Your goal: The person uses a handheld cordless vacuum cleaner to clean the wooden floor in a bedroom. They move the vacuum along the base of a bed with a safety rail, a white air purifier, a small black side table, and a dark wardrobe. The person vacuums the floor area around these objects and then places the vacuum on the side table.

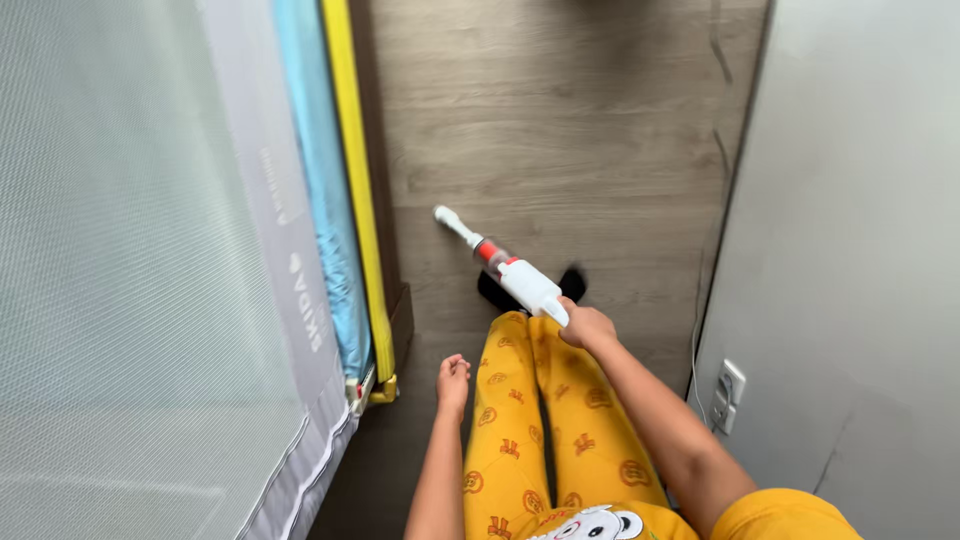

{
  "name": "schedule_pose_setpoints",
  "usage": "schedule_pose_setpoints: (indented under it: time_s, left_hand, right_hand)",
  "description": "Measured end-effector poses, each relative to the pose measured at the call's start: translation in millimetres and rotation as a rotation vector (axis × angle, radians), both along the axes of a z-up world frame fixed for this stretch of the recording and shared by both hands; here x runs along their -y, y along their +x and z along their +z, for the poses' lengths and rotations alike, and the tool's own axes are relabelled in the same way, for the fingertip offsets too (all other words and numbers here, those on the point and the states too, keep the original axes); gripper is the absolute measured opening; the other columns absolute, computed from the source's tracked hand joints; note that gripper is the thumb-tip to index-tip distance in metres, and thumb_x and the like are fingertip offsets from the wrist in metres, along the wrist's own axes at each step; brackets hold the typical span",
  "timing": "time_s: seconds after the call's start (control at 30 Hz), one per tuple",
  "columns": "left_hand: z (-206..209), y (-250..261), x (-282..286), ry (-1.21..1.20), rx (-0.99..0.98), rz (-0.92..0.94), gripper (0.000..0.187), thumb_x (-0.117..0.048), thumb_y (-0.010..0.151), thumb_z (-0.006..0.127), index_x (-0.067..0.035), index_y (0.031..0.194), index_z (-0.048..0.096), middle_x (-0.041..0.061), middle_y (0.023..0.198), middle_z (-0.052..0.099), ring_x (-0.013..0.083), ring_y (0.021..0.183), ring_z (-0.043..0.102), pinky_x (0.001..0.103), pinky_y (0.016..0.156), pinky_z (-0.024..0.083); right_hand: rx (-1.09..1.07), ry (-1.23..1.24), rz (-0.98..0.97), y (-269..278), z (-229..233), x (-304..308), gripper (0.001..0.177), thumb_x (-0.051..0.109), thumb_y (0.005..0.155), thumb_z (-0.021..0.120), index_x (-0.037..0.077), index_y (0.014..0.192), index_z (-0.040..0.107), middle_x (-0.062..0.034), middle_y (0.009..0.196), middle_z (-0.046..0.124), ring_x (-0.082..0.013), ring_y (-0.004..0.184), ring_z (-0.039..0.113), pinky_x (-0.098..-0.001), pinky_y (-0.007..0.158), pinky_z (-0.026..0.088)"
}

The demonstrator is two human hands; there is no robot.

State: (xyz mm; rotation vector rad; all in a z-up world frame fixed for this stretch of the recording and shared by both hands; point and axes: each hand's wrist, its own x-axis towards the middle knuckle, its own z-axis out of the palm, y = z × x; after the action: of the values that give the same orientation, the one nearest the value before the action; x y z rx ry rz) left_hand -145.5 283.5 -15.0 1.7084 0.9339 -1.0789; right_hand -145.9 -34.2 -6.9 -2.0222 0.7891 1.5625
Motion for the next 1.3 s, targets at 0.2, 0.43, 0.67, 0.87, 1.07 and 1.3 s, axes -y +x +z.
schedule_pose_setpoints:
  time_s: [0.2, 0.43, 0.67, 0.87, 1.07, 1.3]
  left_hand:
    - [5, -13, 30, -0.022, -0.038, -0.114, 0.033, -0.022, 0.102, 0.056, -0.006, 0.13, 0.059, 0.003, 0.106, 0.069, 0.0112, 0.087, 0.06, 0.028, 0.085, 0.05]
    - [-24, -53, 42, -0.131, 0.042, -0.212, 0.033, -0.02, 0.101, 0.057, -0.004, 0.129, 0.059, 0.004, 0.108, 0.07, 0.0102, 0.091, 0.064, 0.027, 0.085, 0.053]
    - [-32, -117, 27, -0.122, -0.009, -0.34, 0.033, -0.017, 0.102, 0.055, -0.002, 0.131, 0.059, 0.008, 0.109, 0.07, 0.0131, 0.087, 0.061, 0.028, 0.083, 0.052]
    - [-12, -142, 20, -0.08, -0.004, -0.43, 0.033, -0.018, 0.102, 0.053, -0.003, 0.13, 0.059, 0.007, 0.108, 0.071, 0.0132, 0.087, 0.063, 0.028, 0.083, 0.053]
    - [-6, -157, 14, -0.085, 0.033, -0.469, 0.033, -0.019, 0.103, 0.053, -0.002, 0.13, 0.059, 0.008, 0.109, 0.069, 0.0133, 0.089, 0.062, 0.029, 0.084, 0.052]
    - [-2, -199, 16, -0.094, -0.004, -0.554, 0.033, -0.021, 0.102, 0.053, -0.002, 0.128, 0.06, 0.007, 0.11, 0.07, 0.0137, 0.089, 0.062, 0.029, 0.086, 0.052]
  right_hand:
    - [0.086, -0.125, -0.576, -93, -21, 28, 0.091, 0.025, 0.077, 0.077, 0.039, 0.156, 0.033, -0.0138, 0.126, 0.069, -0.0329, 0.112, 0.066, -0.0453, 0.091, 0.055]
    - [0.364, -0.121, -1.366, -181, -75, 59, 0.07, 0.003, 0.075, 0.074, 0.014, 0.14, 0.05, -0.0136, 0.1, 0.067, -0.035, 0.07, 0.068, -0.0449, 0.046, 0.056]
    - [0.345, -0.085, -1.806, -238, -104, 87, 0.063, 0.007, 0.082, 0.072, 0.013, 0.139, 0.045, -0.015, 0.098, 0.063, -0.0273, 0.071, 0.066, -0.0449, 0.053, 0.06]
    - [0.296, 0.048, -2.037, -293, -85, 57, 0.055, 0.014, 0.087, 0.071, 0.01, 0.136, 0.046, -0.0181, 0.096, 0.065, -0.0279, 0.071, 0.068, -0.046, 0.056, 0.059]
    - [0.162, 0.049, -2.189, -358, -64, 6, 0.054, 0.017, 0.087, 0.07, 0.015, 0.133, 0.042, -0.0178, 0.087, 0.063, -0.0314, 0.068, 0.065, -0.0506, 0.056, 0.056]
    - [0.116, 0.005, -2.298, -427, -48, -37, 0.052, 0.018, 0.088, 0.071, 0.015, 0.133, 0.044, -0.0173, 0.09, 0.065, -0.0311, 0.071, 0.067, -0.0509, 0.061, 0.058]
